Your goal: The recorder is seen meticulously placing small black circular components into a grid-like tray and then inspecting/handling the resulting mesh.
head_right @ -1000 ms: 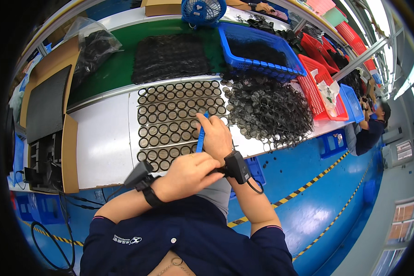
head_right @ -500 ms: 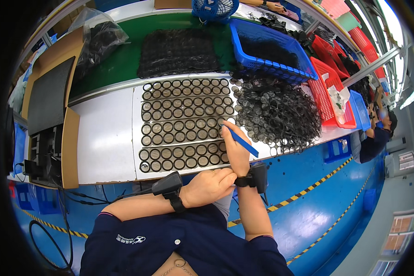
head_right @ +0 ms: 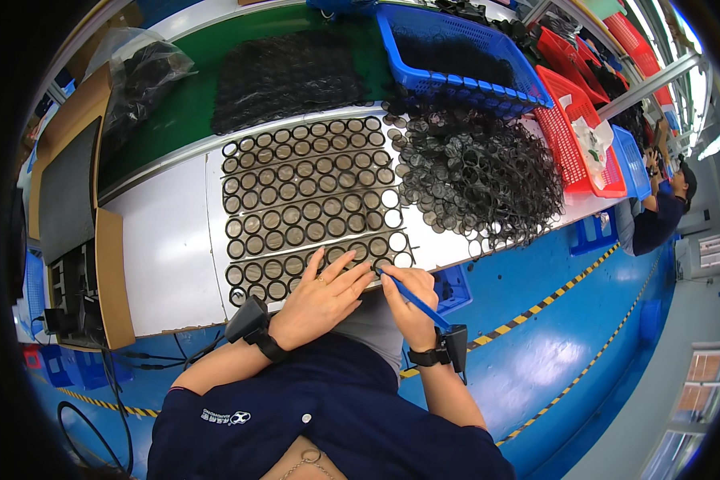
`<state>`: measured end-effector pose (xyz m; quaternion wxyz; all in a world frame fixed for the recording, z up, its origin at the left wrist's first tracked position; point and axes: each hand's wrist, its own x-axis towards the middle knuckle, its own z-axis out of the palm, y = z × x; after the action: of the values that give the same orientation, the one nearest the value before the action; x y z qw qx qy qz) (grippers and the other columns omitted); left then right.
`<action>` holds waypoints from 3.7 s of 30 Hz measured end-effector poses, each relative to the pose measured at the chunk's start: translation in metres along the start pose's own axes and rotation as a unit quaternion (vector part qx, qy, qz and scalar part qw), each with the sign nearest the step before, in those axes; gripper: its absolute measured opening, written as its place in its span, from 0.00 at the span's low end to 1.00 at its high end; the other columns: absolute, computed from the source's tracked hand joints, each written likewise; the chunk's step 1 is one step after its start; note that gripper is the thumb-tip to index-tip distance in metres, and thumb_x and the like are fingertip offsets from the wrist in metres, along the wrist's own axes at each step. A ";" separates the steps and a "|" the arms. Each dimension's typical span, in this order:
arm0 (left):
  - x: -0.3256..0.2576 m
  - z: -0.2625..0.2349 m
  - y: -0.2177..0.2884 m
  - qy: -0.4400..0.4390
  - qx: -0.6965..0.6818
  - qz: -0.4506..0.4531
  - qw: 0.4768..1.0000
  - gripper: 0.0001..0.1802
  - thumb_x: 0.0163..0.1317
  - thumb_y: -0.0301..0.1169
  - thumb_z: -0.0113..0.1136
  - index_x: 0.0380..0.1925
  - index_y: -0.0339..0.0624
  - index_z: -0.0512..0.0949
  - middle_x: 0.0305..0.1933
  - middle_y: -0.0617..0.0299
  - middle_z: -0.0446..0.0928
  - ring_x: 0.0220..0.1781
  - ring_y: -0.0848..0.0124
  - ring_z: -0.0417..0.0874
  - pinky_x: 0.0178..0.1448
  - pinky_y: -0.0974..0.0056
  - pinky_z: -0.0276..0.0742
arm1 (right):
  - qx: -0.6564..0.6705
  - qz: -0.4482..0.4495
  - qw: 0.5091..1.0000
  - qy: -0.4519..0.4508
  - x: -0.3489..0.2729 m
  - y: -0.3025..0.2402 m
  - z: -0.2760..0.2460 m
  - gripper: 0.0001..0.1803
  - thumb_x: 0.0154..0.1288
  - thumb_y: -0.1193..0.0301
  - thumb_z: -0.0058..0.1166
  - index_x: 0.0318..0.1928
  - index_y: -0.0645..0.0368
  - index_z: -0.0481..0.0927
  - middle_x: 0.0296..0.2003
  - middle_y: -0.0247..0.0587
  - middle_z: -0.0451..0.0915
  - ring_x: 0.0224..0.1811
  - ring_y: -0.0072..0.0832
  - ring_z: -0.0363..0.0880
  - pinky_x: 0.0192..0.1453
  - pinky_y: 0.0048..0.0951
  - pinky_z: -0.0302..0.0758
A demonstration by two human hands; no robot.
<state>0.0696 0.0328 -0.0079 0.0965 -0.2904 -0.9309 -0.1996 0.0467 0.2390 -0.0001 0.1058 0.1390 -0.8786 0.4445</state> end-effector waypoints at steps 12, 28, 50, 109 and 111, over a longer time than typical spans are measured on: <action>0.000 -0.001 -0.003 0.004 -0.003 0.004 1.000 0.25 0.67 0.31 0.61 0.65 0.47 0.77 0.70 0.62 0.74 0.77 0.60 0.68 0.78 0.38 0.57 | 0.004 -0.001 1.000 0.000 -0.002 0.002 -0.001 0.07 0.66 0.73 0.66 0.43 0.59 0.88 0.37 0.41 0.87 0.43 0.38 0.82 0.55 0.37 0.71; 0.000 -0.002 -0.003 0.007 -0.008 0.002 1.000 0.24 0.67 0.31 0.60 0.63 0.45 0.77 0.70 0.61 0.74 0.78 0.60 0.67 0.78 0.38 0.57 | -0.090 -0.069 0.993 -0.021 -0.003 -0.008 0.002 0.10 0.68 0.73 0.62 0.48 0.60 0.87 0.49 0.40 0.85 0.56 0.39 0.79 0.64 0.39 0.67; 0.016 0.000 -0.007 0.034 -0.003 -0.052 0.998 0.23 0.68 0.38 0.63 0.62 0.47 0.78 0.68 0.65 0.75 0.76 0.60 0.68 0.76 0.32 0.57 | 0.030 0.011 0.998 -0.056 0.039 0.010 0.004 0.10 0.71 0.69 0.62 0.45 0.61 0.89 0.42 0.43 0.89 0.43 0.36 0.83 0.52 0.36 0.74; 0.043 -0.004 -0.027 0.066 0.124 -0.055 0.989 0.22 0.67 0.40 0.63 0.58 0.44 0.80 0.64 0.62 0.77 0.69 0.57 0.73 0.69 0.40 0.67 | 0.034 -0.003 0.999 0.008 0.068 0.017 0.029 0.09 0.69 0.67 0.63 0.46 0.56 0.89 0.34 0.38 0.87 0.37 0.35 0.80 0.51 0.35 0.69; 0.044 -0.005 -0.027 0.069 0.122 -0.054 0.989 0.22 0.67 0.40 0.63 0.58 0.44 0.80 0.63 0.62 0.77 0.69 0.57 0.73 0.68 0.40 0.67 | 0.036 -0.001 0.999 0.012 0.067 0.018 0.030 0.09 0.69 0.67 0.63 0.46 0.56 0.89 0.34 0.38 0.87 0.37 0.35 0.80 0.50 0.35 0.69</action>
<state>0.0188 0.0323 0.0011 0.1842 -0.2115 -0.9537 -0.1085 -0.0247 0.2147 -0.0105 0.1119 0.1382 -0.8607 0.4771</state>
